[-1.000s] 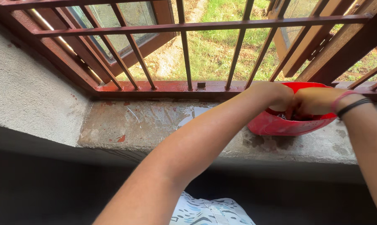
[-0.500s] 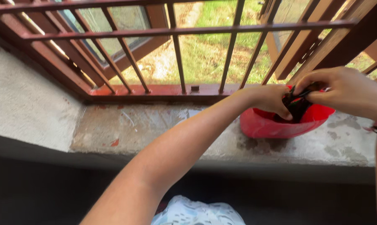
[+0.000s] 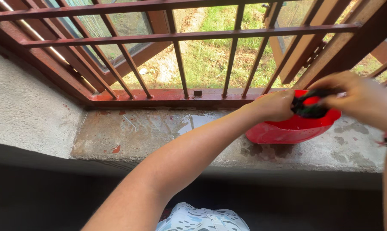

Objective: The person scrubs a concrete window sill using a sponge and water from a red bucket. They repeatedly dip the sponge into the bucket, wring it out, and wipe the sill surface and the base of the metal window grille.

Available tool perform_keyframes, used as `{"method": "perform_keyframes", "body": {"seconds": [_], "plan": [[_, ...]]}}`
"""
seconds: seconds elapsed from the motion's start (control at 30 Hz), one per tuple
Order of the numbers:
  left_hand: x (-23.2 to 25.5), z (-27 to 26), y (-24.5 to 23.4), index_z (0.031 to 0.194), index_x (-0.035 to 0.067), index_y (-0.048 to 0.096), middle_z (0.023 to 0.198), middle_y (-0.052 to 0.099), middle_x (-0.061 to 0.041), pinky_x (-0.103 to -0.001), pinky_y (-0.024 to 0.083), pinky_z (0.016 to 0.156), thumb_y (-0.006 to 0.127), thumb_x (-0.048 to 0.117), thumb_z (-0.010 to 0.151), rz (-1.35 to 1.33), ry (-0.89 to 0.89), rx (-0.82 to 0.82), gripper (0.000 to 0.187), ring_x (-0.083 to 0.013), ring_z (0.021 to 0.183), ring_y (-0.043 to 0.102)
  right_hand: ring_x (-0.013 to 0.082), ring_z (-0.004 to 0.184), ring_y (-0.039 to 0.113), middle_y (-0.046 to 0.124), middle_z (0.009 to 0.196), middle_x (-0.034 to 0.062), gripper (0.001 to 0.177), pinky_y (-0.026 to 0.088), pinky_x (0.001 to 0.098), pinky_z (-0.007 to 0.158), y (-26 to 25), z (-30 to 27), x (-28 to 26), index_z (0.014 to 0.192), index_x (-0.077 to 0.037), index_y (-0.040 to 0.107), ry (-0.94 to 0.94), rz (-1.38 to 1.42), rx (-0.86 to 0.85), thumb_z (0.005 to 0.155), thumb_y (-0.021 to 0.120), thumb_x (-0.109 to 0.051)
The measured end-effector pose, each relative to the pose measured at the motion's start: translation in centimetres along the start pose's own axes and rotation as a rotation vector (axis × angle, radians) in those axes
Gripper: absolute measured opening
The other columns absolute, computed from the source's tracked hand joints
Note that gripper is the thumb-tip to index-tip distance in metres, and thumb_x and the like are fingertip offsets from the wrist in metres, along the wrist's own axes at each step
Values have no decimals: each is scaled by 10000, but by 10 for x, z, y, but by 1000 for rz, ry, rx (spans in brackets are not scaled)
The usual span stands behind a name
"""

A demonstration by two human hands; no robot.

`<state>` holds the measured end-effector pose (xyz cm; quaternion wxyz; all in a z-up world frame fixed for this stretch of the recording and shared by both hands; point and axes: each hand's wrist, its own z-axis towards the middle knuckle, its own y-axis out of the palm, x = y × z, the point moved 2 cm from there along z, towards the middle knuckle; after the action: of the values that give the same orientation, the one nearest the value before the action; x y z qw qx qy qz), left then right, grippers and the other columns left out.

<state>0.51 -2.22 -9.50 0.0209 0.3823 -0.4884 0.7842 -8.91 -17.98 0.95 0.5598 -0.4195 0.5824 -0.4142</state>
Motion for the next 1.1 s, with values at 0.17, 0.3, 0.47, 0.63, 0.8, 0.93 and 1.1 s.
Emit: {"method": "perform_keyframes", "body": {"seconds": [0.17, 0.3, 0.47, 0.63, 0.8, 0.93, 1.1], "plan": [[-24, 21, 56, 1139, 111, 750, 1195, 741, -133, -436, 579, 918, 682, 212, 830, 304, -204, -470, 332, -293, 1135, 709, 352, 998, 711, 704, 1039, 143, 276, 571, 449, 918, 23, -8, -25, 1051, -240, 839, -112, -362, 121, 797, 733, -219], [-57, 41, 98, 1275, 249, 757, 1346, 702, -82, -445, 532, 1021, 596, 258, 900, 387, -200, -597, 408, -284, 1240, 672, 313, 997, 753, 777, 1043, 131, 282, 584, 418, 935, 52, 8, -27, 1101, -207, 832, 93, -268, -213, 861, 685, -186], [-56, 34, 86, 1351, 286, 640, 1412, 613, -62, -425, 459, 1078, 636, 455, 904, 348, -292, -716, 478, -280, 1303, 579, 301, 1014, 749, 791, 1059, 143, 347, 572, 398, 920, 84, 29, -16, 1158, -180, 784, 110, -217, -430, 821, 706, -188], [-10, 16, 26, 1269, 241, 671, 1267, 692, -68, -418, 526, 956, 678, 326, 838, 326, -53, -676, 439, -282, 1173, 652, 275, 1010, 743, 786, 1076, 123, 317, 556, 375, 930, 57, 17, -38, 1143, -138, 760, 111, -151, -421, 844, 717, -236], [35, 1, -36, 1053, 86, 791, 1080, 793, -152, -395, 620, 839, 739, 227, 765, 187, -67, -380, 325, -286, 1013, 783, 219, 952, 714, 779, 1016, 73, 567, 543, 368, 870, 16, -12, -61, 1256, -100, 674, 107, 302, -205, 729, 874, -165], [38, -13, -57, 1166, 37, 653, 1079, 749, -187, -399, 592, 883, 778, 229, 718, -95, -63, -1, 503, -312, 1035, 741, 205, 949, 707, 753, 1042, 95, 474, 550, 333, 843, 16, -29, -64, 1299, -40, 651, 135, 476, 142, 835, 746, -78], [20, -33, -38, 1352, 18, 504, 1078, 743, -188, -373, 548, 917, 726, 272, 826, -565, -152, -53, 625, -277, 1048, 734, 151, 1042, 676, 701, 1171, 114, 403, 557, 269, 895, 32, -36, -56, 1351, -30, 643, 42, 980, 410, 959, 618, 60]]}}
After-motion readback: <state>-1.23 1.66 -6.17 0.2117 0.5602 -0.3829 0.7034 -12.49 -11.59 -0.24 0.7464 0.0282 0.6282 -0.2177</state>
